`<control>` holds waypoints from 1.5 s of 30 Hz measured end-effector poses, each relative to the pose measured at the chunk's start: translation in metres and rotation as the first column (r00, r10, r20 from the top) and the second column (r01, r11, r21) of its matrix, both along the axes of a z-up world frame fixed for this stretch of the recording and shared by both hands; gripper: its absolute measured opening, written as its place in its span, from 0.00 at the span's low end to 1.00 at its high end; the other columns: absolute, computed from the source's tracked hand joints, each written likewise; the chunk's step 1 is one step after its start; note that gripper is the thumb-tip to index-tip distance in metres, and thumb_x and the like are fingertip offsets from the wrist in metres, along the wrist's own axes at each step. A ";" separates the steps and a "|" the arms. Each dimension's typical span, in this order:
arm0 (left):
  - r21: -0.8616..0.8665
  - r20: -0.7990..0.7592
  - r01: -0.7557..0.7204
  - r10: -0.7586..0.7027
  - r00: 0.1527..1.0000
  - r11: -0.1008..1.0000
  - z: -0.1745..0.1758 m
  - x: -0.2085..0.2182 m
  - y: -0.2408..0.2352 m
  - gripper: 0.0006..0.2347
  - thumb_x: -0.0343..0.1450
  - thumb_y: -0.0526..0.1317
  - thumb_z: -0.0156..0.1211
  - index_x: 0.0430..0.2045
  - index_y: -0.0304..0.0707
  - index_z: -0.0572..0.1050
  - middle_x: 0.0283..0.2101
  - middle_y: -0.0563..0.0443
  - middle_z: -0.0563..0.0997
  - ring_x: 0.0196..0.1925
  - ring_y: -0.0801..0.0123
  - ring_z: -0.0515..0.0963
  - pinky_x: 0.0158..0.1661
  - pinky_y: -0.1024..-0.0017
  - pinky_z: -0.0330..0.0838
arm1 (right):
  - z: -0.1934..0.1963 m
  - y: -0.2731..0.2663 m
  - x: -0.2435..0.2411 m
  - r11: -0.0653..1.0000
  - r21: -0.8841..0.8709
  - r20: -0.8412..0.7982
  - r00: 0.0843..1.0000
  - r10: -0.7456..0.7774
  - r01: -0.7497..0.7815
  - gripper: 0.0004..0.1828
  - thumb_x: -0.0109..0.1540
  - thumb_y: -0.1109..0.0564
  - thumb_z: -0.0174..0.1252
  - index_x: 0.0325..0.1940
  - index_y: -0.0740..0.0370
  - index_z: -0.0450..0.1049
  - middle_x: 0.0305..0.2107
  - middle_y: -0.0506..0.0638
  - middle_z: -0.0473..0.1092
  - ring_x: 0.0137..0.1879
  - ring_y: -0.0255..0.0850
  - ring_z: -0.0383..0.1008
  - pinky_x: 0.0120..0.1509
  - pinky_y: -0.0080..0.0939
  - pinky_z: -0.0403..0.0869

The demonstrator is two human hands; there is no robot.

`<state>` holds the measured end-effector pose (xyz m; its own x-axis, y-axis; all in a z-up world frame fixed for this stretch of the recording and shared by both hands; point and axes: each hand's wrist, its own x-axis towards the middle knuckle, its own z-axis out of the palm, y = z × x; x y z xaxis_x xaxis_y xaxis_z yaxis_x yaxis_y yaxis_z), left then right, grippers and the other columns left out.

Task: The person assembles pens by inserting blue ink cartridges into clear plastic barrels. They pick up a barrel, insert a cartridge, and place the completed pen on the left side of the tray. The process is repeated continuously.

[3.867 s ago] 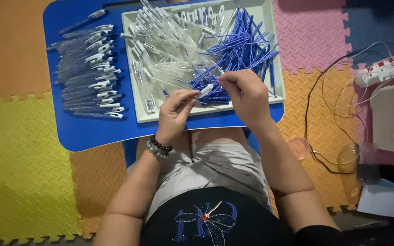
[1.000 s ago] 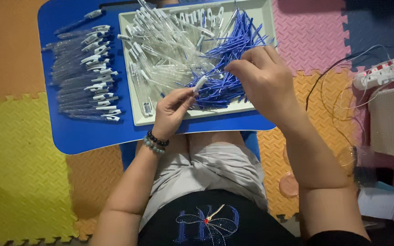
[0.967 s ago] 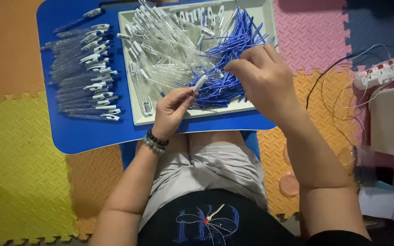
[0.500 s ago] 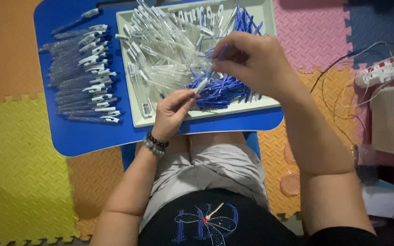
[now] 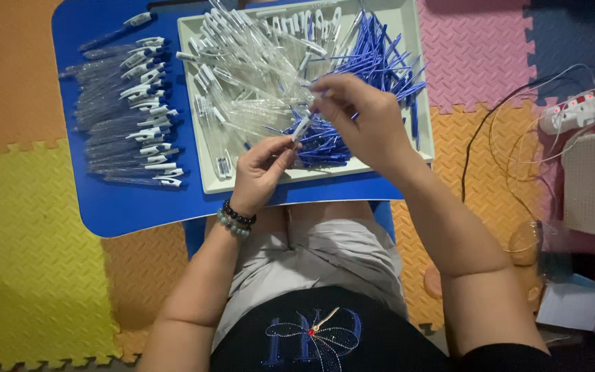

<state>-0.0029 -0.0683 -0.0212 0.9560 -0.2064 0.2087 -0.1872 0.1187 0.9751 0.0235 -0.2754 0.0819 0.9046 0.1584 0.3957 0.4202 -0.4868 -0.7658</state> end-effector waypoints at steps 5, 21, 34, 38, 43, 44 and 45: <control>0.024 -0.010 0.012 -0.012 1.000 1.000 -0.007 -0.003 0.003 0.10 0.74 0.29 0.63 0.48 0.33 0.81 0.43 0.39 0.85 0.40 0.67 0.83 0.35 0.66 0.82 | -0.004 -0.002 -0.010 0.980 -0.198 0.082 0.996 0.039 -0.022 0.07 0.72 0.58 0.59 0.51 0.59 0.81 0.35 0.55 0.80 0.38 0.50 0.80 0.39 0.44 0.78; -0.055 -0.105 0.036 -0.042 0.994 0.998 -0.014 0.000 0.004 0.10 0.76 0.30 0.59 0.51 0.32 0.77 0.42 0.38 0.85 0.39 0.70 0.82 0.39 0.67 0.83 | -0.097 -0.148 -0.045 0.649 -0.647 -0.078 0.813 -0.577 0.399 0.05 0.64 0.50 0.67 0.43 0.48 0.83 0.30 0.46 0.77 0.43 0.50 0.79 0.47 0.51 0.76; -0.013 -0.121 0.040 -0.042 0.992 0.999 -0.010 0.000 0.005 0.09 0.76 0.31 0.59 0.50 0.32 0.78 0.42 0.39 0.85 0.38 0.70 0.81 0.39 0.67 0.83 | -0.073 -0.092 -0.045 0.636 -0.671 -0.157 0.765 -0.625 0.381 0.17 0.62 0.57 0.66 0.56 0.53 0.79 0.33 0.53 0.79 0.44 0.56 0.81 0.46 0.59 0.77; -0.048 -0.126 0.033 -0.039 0.991 0.998 -0.006 0.001 0.004 0.10 0.75 0.30 0.60 0.50 0.30 0.78 0.42 0.36 0.85 0.38 0.67 0.83 0.38 0.65 0.84 | -0.092 -0.097 -0.044 0.606 -0.674 -0.114 0.751 -0.650 0.422 0.18 0.60 0.55 0.65 0.54 0.48 0.78 0.29 0.48 0.77 0.41 0.55 0.80 0.45 0.61 0.78; -0.133 -0.173 0.016 -0.039 0.984 0.991 -0.004 0.000 0.005 0.13 0.77 0.31 0.56 0.56 0.30 0.73 0.44 0.36 0.83 0.40 0.64 0.83 0.39 0.64 0.84 | -0.076 -0.094 -0.047 0.667 -0.530 -0.008 0.783 -0.621 0.524 0.21 0.60 0.59 0.62 0.58 0.49 0.77 0.32 0.50 0.75 0.40 0.52 0.80 0.42 0.55 0.78; -0.127 -0.189 0.023 -0.047 0.981 0.992 -0.009 0.000 0.007 0.13 0.77 0.31 0.54 0.56 0.29 0.72 0.44 0.39 0.82 0.40 0.66 0.82 0.39 0.66 0.82 | -0.064 -0.087 -0.047 0.806 -0.362 -0.056 0.852 -0.521 0.469 0.21 0.61 0.65 0.61 0.58 0.56 0.77 0.35 0.56 0.73 0.39 0.56 0.79 0.39 0.52 0.78; -0.122 -0.204 0.030 -0.054 0.977 0.992 -0.014 0.000 0.009 0.13 0.78 0.32 0.51 0.57 0.29 0.70 0.44 0.41 0.81 0.39 0.68 0.81 0.38 0.69 0.81 | -0.052 -0.079 -0.047 0.904 -0.175 -0.079 0.910 -0.408 0.390 0.21 0.61 0.71 0.59 0.58 0.63 0.78 0.37 0.62 0.71 0.39 0.59 0.78 0.36 0.49 0.78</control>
<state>-0.0028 -0.0597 -0.0349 0.9719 -0.2330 0.0324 0.0247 0.2379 0.9710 -0.0235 -0.3547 0.0299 0.9412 -0.1751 0.2889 0.0827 -0.7098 -0.6995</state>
